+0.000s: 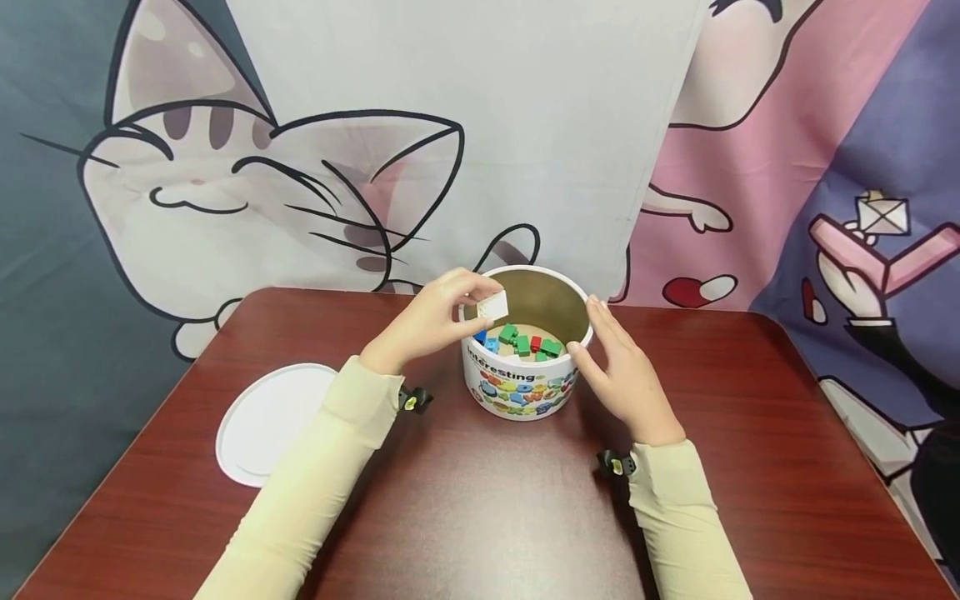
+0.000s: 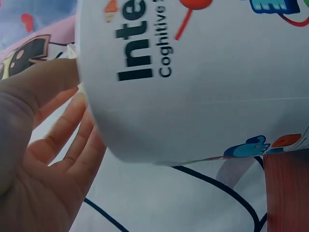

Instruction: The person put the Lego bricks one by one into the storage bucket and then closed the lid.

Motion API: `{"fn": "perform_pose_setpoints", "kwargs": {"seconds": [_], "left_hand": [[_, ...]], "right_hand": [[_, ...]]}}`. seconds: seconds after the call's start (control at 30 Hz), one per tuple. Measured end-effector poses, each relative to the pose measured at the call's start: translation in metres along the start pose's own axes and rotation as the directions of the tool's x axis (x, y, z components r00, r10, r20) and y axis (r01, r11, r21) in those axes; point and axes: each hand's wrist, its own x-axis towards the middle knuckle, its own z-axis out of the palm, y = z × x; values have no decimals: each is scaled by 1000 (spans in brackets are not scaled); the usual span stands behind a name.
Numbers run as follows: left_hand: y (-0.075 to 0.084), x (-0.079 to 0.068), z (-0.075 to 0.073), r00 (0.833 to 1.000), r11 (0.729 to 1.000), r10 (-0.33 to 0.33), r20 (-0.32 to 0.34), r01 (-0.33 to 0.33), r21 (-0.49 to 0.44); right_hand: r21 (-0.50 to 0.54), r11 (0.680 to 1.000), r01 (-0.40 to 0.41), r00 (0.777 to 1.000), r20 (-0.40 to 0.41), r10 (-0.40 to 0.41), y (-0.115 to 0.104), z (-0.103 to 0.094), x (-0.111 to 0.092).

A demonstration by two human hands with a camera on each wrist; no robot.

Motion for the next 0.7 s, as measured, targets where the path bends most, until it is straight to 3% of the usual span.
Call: {"fn": "perform_pose_setpoints", "kwargs": {"seconds": [0.23, 0.47, 0.7], "left_hand": [[-1, 16, 6, 995, 993, -49, 87, 40, 110], [-1, 28, 7, 977, 975, -99, 189, 57, 215], [1, 23, 7, 984, 972, -77, 161, 38, 234]], "right_hand": [[-4, 1000, 7, 1000, -9, -7, 3, 1, 0], [-6, 1000, 12, 1000, -6, -12, 4, 0, -1], [-4, 1000, 22, 1000, -6, -22, 4, 0, -1]]}}
